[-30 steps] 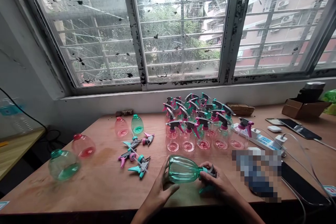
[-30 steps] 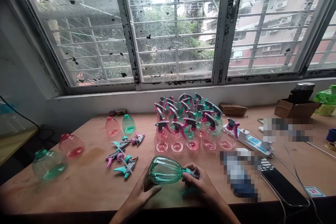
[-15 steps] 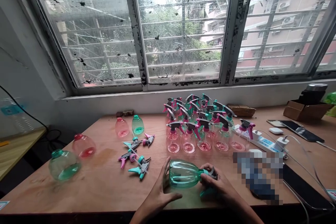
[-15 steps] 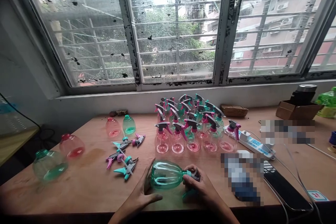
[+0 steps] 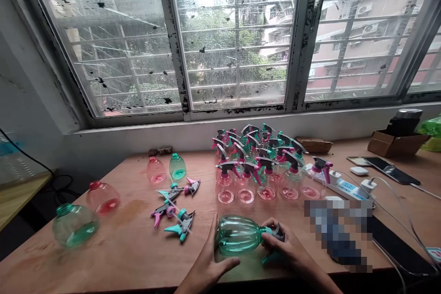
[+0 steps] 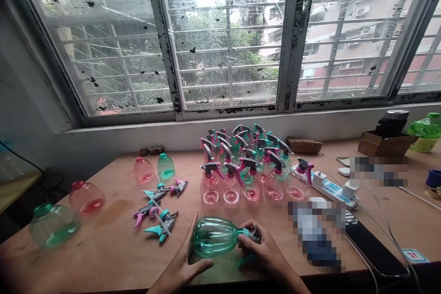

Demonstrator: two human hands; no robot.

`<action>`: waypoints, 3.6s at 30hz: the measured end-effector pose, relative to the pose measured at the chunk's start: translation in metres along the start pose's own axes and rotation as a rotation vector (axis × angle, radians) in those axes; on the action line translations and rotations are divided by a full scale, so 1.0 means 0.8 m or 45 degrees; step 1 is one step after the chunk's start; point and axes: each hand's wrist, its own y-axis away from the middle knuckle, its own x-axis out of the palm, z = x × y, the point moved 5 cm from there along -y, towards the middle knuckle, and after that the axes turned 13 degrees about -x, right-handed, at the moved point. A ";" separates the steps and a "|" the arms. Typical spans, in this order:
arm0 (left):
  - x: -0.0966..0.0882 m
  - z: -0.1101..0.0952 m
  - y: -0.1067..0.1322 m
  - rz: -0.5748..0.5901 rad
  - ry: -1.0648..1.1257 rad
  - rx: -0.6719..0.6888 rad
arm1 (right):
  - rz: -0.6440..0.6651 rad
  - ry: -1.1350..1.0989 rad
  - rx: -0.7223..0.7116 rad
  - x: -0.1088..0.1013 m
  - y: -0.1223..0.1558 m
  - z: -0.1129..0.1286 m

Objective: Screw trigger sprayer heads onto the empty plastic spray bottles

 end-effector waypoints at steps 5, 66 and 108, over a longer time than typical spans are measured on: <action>-0.003 0.001 -0.002 -0.074 -0.059 0.027 | 0.016 0.012 0.022 0.001 0.001 0.001; -0.006 0.024 -0.013 -0.150 -0.327 0.192 | 0.029 -0.096 -0.016 0.000 -0.002 -0.011; -0.006 0.017 -0.014 -0.032 -0.091 0.119 | 0.030 -0.103 0.035 0.002 -0.002 -0.006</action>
